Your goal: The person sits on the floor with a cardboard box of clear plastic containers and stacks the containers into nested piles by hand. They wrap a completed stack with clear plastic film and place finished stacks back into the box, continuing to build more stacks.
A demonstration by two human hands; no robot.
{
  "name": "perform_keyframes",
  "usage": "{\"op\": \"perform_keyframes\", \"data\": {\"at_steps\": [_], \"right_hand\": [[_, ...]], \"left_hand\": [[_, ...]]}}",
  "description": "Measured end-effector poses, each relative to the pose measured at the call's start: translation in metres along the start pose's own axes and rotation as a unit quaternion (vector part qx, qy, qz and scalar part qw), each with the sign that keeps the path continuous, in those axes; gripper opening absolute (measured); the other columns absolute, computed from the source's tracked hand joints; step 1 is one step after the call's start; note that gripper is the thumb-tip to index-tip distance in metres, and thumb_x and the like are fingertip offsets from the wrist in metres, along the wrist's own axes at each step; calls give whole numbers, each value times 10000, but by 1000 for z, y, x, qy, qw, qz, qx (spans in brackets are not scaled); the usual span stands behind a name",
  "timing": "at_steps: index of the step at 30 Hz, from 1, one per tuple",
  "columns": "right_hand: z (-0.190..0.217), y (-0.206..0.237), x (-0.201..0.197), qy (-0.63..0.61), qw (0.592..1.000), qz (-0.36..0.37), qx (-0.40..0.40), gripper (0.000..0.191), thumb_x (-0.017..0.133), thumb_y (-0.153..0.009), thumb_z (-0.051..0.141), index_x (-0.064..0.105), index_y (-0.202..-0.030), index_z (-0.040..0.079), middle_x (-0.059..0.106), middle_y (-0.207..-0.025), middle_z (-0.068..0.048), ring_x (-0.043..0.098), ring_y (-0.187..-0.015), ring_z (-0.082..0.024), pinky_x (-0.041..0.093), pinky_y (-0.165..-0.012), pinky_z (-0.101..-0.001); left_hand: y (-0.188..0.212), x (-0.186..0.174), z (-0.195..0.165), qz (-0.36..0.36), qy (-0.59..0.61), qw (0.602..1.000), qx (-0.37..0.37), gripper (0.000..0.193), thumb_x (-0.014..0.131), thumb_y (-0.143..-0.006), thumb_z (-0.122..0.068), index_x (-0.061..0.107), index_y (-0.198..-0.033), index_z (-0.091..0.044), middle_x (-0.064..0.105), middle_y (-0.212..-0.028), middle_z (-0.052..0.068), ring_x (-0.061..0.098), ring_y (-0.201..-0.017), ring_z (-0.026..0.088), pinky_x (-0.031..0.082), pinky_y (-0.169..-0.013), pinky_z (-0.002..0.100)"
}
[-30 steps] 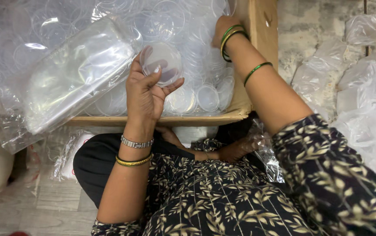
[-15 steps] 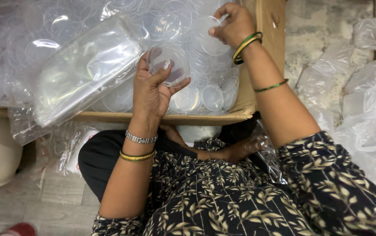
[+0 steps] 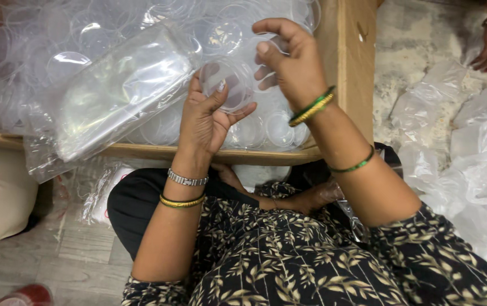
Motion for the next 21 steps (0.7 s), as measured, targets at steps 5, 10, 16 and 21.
{"op": "perform_keyframes", "data": {"at_steps": [5, 10, 16, 21], "right_hand": [[12, 19, 1, -53, 998, 32, -9, 349, 648, -1037, 89, 598, -1379, 40, 652, -1007, -56, 693, -788, -146, 619, -654, -291], [21, 38, 14, -1, 993, 95, -71, 555, 749, -999, 42, 517, -1503, 63, 618, -1179, -54, 673, -964, -128, 595, -804, -257], [31, 59, 26, 245, 946, 37, -209, 729, 913, -841, 85, 566, -1482, 62, 627, -1188, -67, 651, -915, -119, 582, -795, -255], [33, 73, 26, 342, 902, 38, -259, 640, 926, -824, 173, 647, -1395, 98, 694, -1163, -72, 667, -875, -132, 543, -699, -264]], "left_hand": [[1, -8, 1, 74, 76, 994, -19, 406, 596, -1062, -170, 421, -1427, -141, 573, -1389, 175, 638, -1238, 448, 621, -926, 557], [1, -9, 1, 90, 118, 988, -37, 389, 565, -1094, -317, 452, -1405, -111, 568, -1398, 206, 621, -1298, 474, 622, -942, 548], [-1, 13, -1, 89, 28, 994, -53, 875, 546, -916, -713, 403, -1428, -18, 594, -1360, 274, 650, -1180, 457, 648, -819, 604], [-3, 17, 9, 35, -65, 988, -138, 792, 585, -885, -708, 534, -1320, -47, 616, -1298, 224, 705, -1119, 380, 651, -817, 645]]}}
Point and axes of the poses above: each hand's wrist, its own y-axis away from the middle knuckle, its own x-axis out of the palm, z = x × y, the point moved 5 cm from there along -y, towards the middle knuckle
